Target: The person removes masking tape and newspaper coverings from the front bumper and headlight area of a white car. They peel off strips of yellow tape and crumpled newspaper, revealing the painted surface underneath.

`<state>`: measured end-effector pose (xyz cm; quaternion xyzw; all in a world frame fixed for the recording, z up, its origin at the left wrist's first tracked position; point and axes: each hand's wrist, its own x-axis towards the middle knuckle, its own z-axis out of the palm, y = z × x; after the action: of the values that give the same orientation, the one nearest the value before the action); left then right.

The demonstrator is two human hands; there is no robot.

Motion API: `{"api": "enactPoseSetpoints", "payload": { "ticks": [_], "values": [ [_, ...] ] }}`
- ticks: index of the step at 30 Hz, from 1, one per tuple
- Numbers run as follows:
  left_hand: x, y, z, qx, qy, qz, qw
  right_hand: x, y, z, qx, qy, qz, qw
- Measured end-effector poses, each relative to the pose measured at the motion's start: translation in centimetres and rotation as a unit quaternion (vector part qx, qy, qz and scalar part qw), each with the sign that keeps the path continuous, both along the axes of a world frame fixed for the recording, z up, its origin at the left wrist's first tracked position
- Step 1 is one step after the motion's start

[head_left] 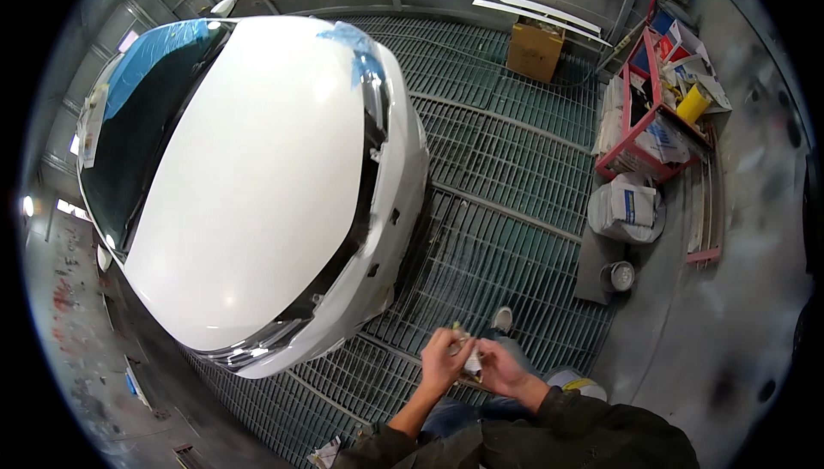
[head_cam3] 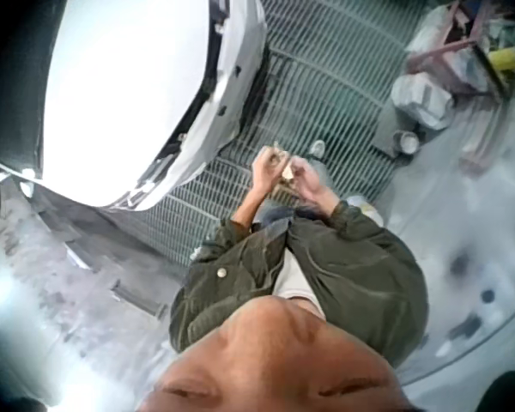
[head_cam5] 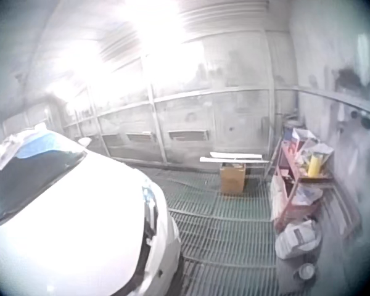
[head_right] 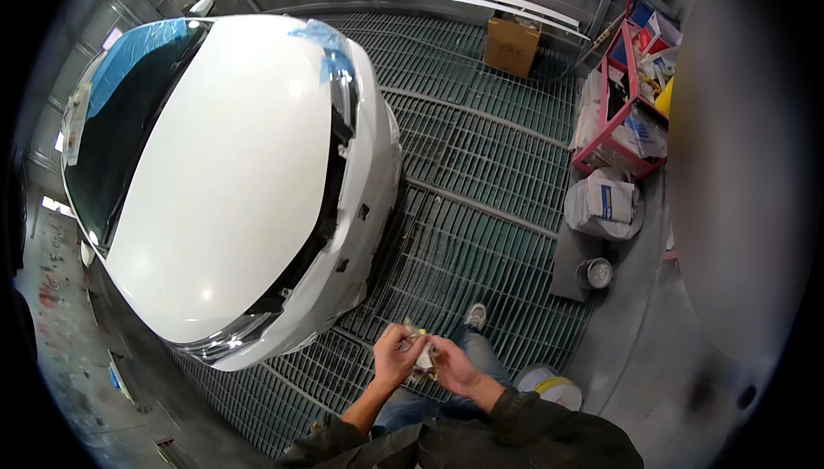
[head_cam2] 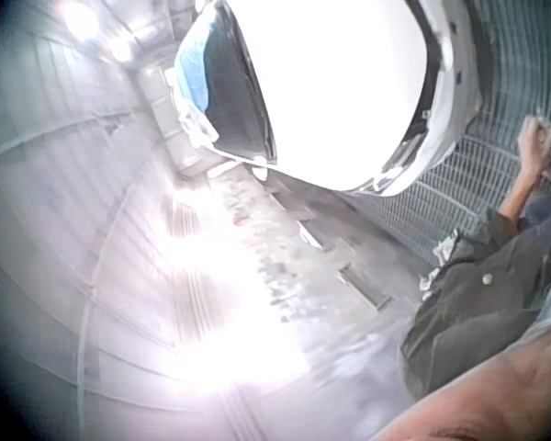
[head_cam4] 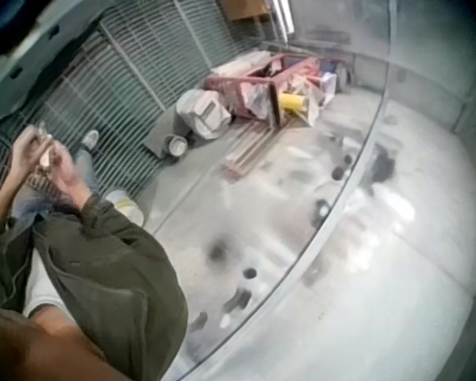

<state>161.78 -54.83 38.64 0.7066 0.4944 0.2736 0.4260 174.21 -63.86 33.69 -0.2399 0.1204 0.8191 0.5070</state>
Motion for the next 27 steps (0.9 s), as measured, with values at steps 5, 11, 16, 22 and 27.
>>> {"api": "enactPoseSetpoints", "payload": {
  "ticks": [5, 11, 16, 22, 27],
  "values": [
    [13.3, 3.7, 2.1, 0.025, -0.058, -0.061, 0.996, 10.8, 3.7, 0.4, -0.057, -0.099, -0.069, 0.991],
    [23.4, 12.0, 3.6, 0.058, -0.086, -0.042, 0.994, 19.8, 11.1, -1.5, 0.030, -0.046, -0.105, 0.993],
    [29.1, 21.3, 0.9, 0.080, -0.053, -0.068, 0.993, 27.2, 24.9, 6.3, -0.066, 0.007, -0.164, 0.984],
    [34.9, 36.3, 2.2, 0.225, 0.053, -0.101, 0.968, 34.5, 40.6, 3.2, 0.026, -0.295, -0.103, 0.950],
    [36.9, 46.5, 4.2, 0.085, 0.092, -0.064, 0.990, 38.5, 51.8, 3.6, 0.077, -0.500, -0.034, 0.862]
  ]
}}
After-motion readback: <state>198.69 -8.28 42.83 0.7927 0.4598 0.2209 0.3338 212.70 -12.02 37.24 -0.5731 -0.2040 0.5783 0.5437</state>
